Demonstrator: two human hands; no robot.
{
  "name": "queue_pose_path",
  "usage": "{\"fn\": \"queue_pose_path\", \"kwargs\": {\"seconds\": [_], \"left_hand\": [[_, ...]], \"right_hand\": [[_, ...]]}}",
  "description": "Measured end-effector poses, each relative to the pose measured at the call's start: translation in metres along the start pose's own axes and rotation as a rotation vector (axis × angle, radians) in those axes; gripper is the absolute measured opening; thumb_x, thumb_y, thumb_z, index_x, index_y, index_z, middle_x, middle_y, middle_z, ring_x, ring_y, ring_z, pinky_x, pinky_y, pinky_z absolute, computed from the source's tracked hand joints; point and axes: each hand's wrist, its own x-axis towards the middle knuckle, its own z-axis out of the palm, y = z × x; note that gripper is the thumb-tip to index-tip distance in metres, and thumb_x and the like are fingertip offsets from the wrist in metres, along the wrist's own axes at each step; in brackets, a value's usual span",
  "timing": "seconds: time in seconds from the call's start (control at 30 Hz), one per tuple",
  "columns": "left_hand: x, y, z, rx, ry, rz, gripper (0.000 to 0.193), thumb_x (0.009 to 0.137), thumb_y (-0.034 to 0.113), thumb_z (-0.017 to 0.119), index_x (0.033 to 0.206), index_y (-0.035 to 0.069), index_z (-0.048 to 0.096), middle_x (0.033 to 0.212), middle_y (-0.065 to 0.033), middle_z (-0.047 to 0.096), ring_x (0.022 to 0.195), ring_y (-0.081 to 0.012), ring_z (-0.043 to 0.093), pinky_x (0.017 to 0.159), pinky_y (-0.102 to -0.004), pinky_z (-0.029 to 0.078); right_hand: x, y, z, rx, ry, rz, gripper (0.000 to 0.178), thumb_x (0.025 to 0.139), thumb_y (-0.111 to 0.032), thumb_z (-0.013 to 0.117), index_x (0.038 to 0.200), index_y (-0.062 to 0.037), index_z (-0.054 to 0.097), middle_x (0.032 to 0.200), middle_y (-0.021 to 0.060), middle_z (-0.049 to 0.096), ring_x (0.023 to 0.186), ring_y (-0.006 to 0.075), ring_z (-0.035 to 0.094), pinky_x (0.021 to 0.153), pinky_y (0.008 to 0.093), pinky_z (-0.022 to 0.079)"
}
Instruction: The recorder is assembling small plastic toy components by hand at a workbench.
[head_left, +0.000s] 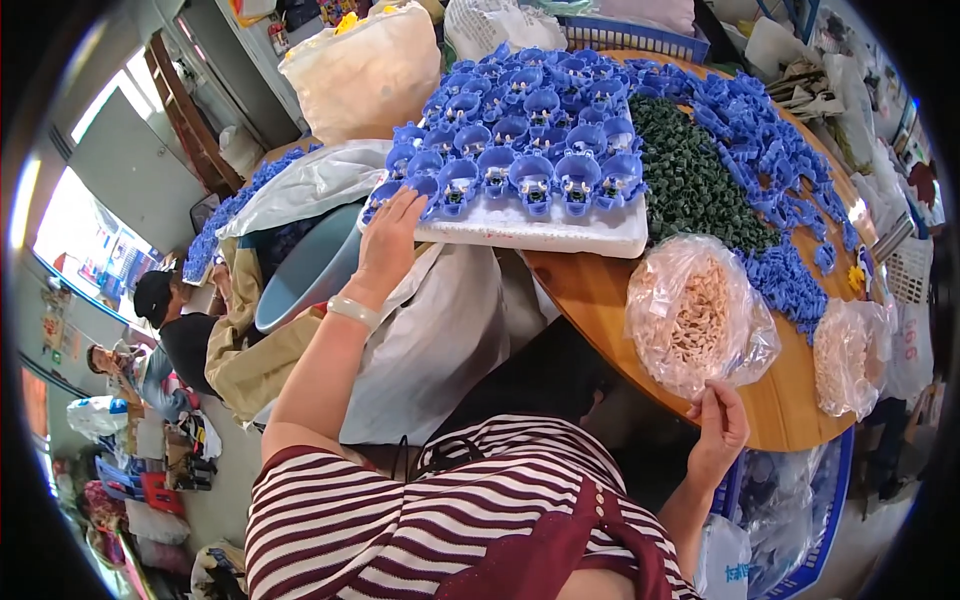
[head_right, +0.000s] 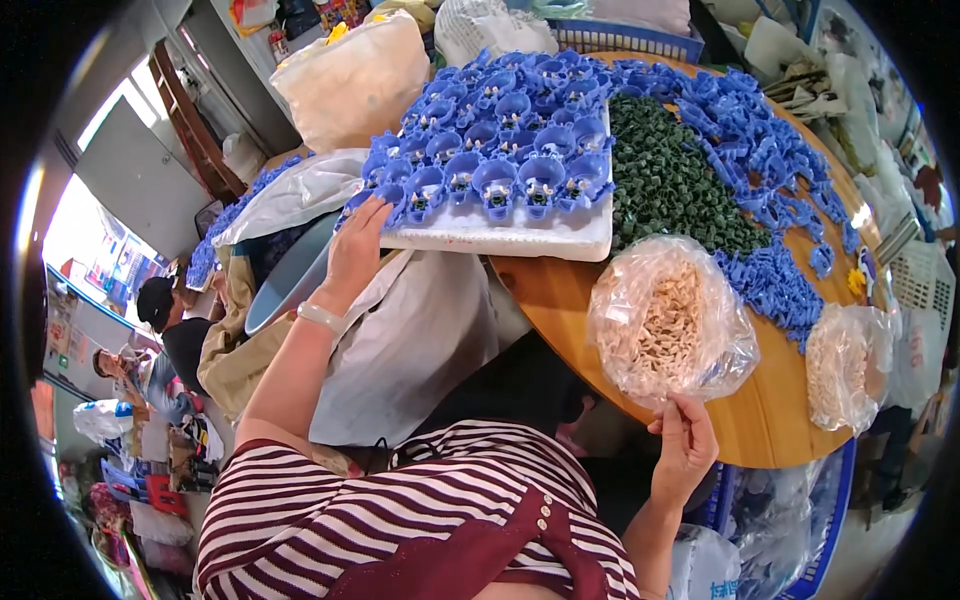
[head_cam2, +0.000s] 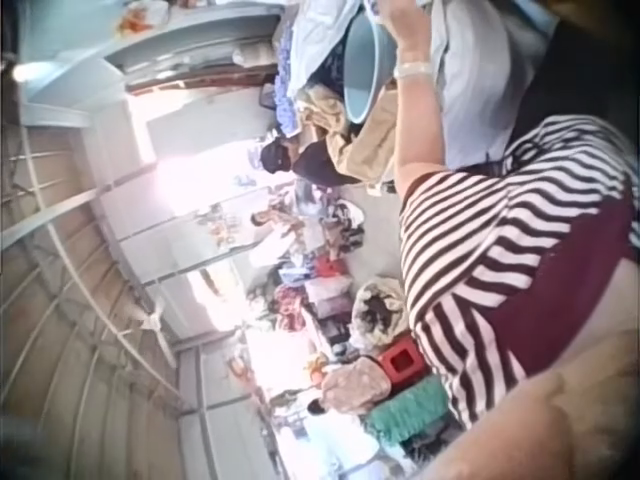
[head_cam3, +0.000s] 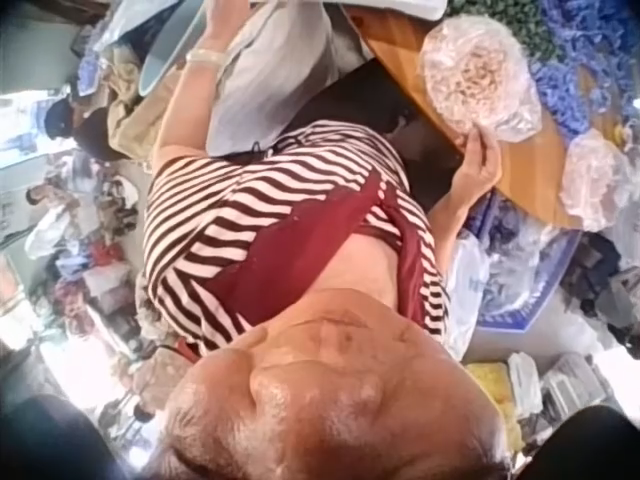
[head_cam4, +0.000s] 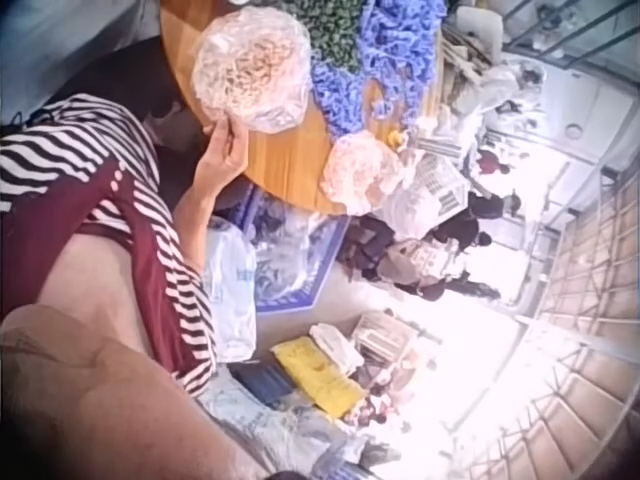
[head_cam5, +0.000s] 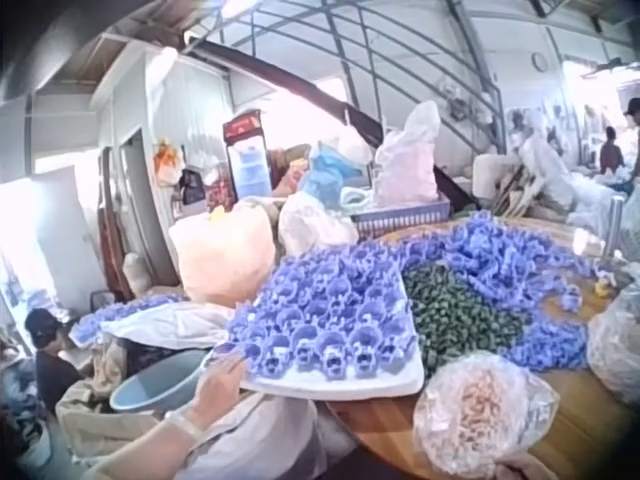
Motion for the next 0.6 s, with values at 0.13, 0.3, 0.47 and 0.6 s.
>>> {"fn": "queue_pose_path", "kwargs": {"seconds": [0.13,0.3,0.47,0.6], "left_hand": [[-0.003,0.010,-0.015,-0.061,-0.104,-0.061,0.051,0.071,-0.002,0.054,0.122,0.004,0.049,0.126,-0.0154,0.048,0.122,-0.0308,0.042,0.102,-0.0406,0.033],[0.002,0.009,-0.028,-0.127,-0.131,-0.065,0.056,0.072,0.004,0.058,0.127,0.005,0.046,0.129,-0.0160,0.046,0.125,-0.0314,0.038,0.104,-0.0423,0.029],[0.019,0.038,-0.036,-0.349,-0.011,-0.137,0.045,0.077,0.006,0.060,0.121,0.002,0.050,0.121,-0.0198,0.052,0.116,-0.0339,0.047,0.097,-0.0399,0.038],[0.017,0.096,-0.042,-0.593,0.017,-0.108,0.033,0.080,0.000,0.056,0.114,0.000,0.056,0.110,-0.0190,0.059,0.104,-0.0340,0.056,0.089,-0.0368,0.044]], "right_hand": [[-0.001,0.004,-0.003,0.014,-0.019,0.025,0.013,0.087,-0.001,0.056,0.099,0.0031,0.061,0.077,0.0044,0.059,0.064,0.0071,0.053,0.059,0.0189,0.046],[0.002,-0.004,-0.011,-0.010,-0.029,0.016,0.014,0.087,-0.001,0.054,0.099,0.0014,0.061,0.076,0.0036,0.059,0.064,0.0088,0.053,0.059,0.0198,0.044],[0.045,-0.035,-0.039,-0.245,0.038,-0.154,0.012,0.085,0.000,0.055,0.094,0.0037,0.061,0.073,0.0044,0.057,0.063,0.0104,0.052,0.056,0.0219,0.041],[0.122,-0.039,-0.043,-0.350,-0.002,-0.123,0.012,0.086,-0.005,0.056,0.093,0.0023,0.062,0.077,0.0027,0.059,0.067,0.0092,0.053,0.060,0.0215,0.042]]}}
